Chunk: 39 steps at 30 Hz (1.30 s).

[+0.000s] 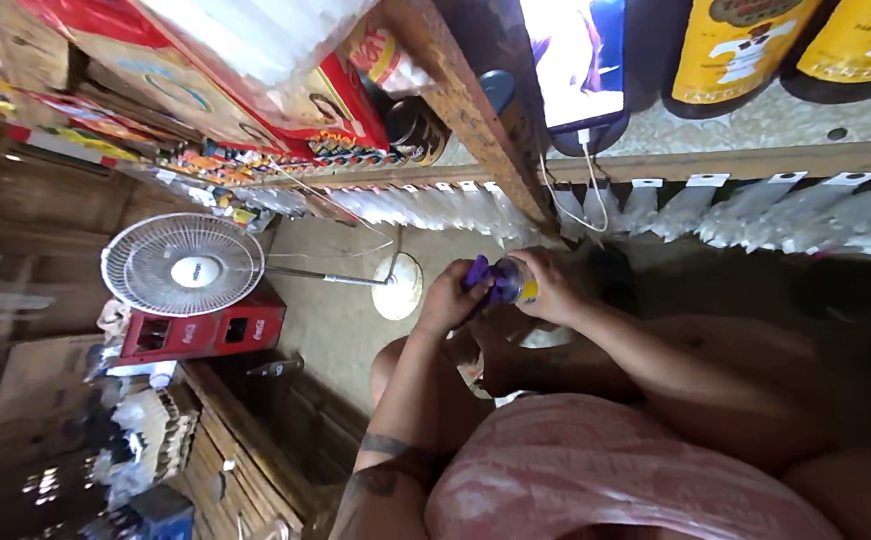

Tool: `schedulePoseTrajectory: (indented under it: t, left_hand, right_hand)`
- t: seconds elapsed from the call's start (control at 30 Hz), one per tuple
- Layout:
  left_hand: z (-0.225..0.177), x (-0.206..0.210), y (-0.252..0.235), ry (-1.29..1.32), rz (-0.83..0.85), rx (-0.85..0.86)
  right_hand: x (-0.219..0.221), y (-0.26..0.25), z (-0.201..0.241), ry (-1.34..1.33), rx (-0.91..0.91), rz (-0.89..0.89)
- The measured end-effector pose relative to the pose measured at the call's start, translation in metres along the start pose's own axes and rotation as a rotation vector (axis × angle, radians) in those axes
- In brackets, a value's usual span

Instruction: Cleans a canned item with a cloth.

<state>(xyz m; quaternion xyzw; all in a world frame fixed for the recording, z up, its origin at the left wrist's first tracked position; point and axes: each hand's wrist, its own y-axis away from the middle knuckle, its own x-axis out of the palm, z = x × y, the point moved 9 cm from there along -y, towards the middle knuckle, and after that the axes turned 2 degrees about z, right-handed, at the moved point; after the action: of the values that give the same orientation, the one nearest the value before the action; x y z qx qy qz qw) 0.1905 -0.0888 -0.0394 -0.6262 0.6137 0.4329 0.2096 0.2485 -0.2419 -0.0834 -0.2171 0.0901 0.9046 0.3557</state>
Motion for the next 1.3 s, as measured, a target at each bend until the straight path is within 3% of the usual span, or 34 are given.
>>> schedulePoseTrajectory:
  t: [0.1,0.27,0.47,0.6,0.7,0.9,1.03,1.3]
  left_hand:
    - [-0.012,0.007,0.004,0.08,0.012,0.172]
    - [-0.036,0.017,0.012,0.158,-0.009,0.36]
    - [-0.033,-0.002,0.011,0.01,-0.205,0.285]
    - [-0.024,-0.018,0.014,-0.12,-0.355,0.191]
    - [-0.009,-0.025,0.013,-0.127,-0.408,0.114]
    - [0.014,-0.023,0.004,0.143,-0.381,-0.048]
    - [0.013,-0.022,0.004,0.292,-0.436,0.024]
    - [-0.006,-0.019,0.01,0.242,-0.504,0.28]
  right_hand:
    - [-0.011,0.001,0.001,0.007,-0.025,-0.11]
    - [-0.007,-0.001,0.0,0.082,0.067,-0.02]
    - [0.008,0.003,0.013,0.1,-0.046,0.056]
    - [-0.006,0.005,0.017,0.026,-0.168,-0.16]
    - [-0.022,0.01,0.016,-0.072,-0.161,-0.301]
    - [-0.039,0.02,0.022,-0.226,-0.326,-0.463]
    - [-0.039,0.021,0.023,-0.21,-0.354,-0.469]
    - [-0.026,0.011,0.017,-0.078,-0.119,-0.325]
